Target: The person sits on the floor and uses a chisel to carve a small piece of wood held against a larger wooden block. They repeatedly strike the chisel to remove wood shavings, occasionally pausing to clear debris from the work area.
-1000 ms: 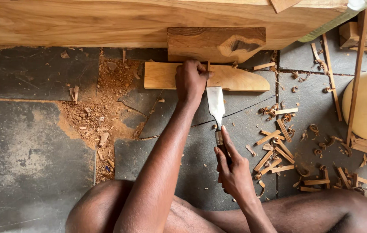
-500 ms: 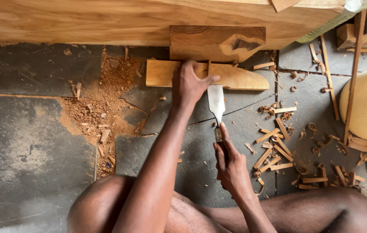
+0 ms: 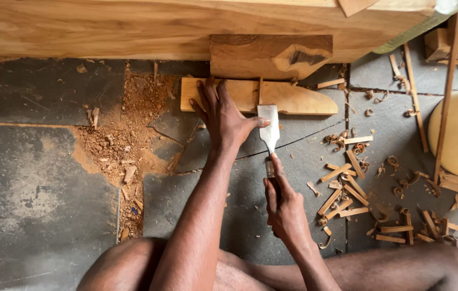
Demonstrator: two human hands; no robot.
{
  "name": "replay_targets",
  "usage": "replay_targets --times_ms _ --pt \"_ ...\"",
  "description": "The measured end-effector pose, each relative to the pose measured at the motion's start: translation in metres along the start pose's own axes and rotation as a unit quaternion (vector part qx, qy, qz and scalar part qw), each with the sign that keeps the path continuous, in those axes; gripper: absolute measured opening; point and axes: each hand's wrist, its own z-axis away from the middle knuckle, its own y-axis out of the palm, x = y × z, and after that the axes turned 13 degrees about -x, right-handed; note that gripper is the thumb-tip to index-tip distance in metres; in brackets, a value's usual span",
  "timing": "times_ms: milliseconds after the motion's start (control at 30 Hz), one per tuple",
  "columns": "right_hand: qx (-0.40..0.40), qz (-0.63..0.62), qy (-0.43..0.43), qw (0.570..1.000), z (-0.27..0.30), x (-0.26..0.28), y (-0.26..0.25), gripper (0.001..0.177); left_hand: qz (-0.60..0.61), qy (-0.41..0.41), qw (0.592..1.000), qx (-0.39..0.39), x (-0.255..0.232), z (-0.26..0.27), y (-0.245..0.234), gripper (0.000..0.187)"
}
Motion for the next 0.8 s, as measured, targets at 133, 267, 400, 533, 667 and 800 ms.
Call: replay_targets --times_ms 133,267,400,533,667,800 --pt "-0.011 0.002 -0.023 1.000 -0.004 0.001 0.002 0.064 0.005 -0.021 1.000 0.005 0.001 0.001 0.007 0.145" --pt "-0.006 0.008 -0.012 1.000 -0.019 0.018 0.004 0.062 0.026 -0.025 0.997 -0.066 -0.001 -0.007 0.021 0.128" --pt "-0.011 -0.023 -0.002 1.000 -0.047 0.039 0.015 0.062 0.044 -0.029 0.988 -0.144 0.001 -0.021 0.039 0.106" --pt "-0.006 -0.031 -0.005 1.000 -0.045 0.036 0.018 0.062 0.044 -0.051 0.988 -0.136 0.004 -0.018 0.048 0.093" --pt "-0.003 -0.088 -0.022 0.996 -0.043 0.026 0.013 0.063 0.054 0.028 0.984 -0.165 0.004 -0.026 0.029 0.091" --pt "-0.050 -0.330 -0.061 0.941 -0.032 0.009 0.005 0.069 0.141 0.030 0.981 -0.130 0.016 -0.006 -0.004 0.058"
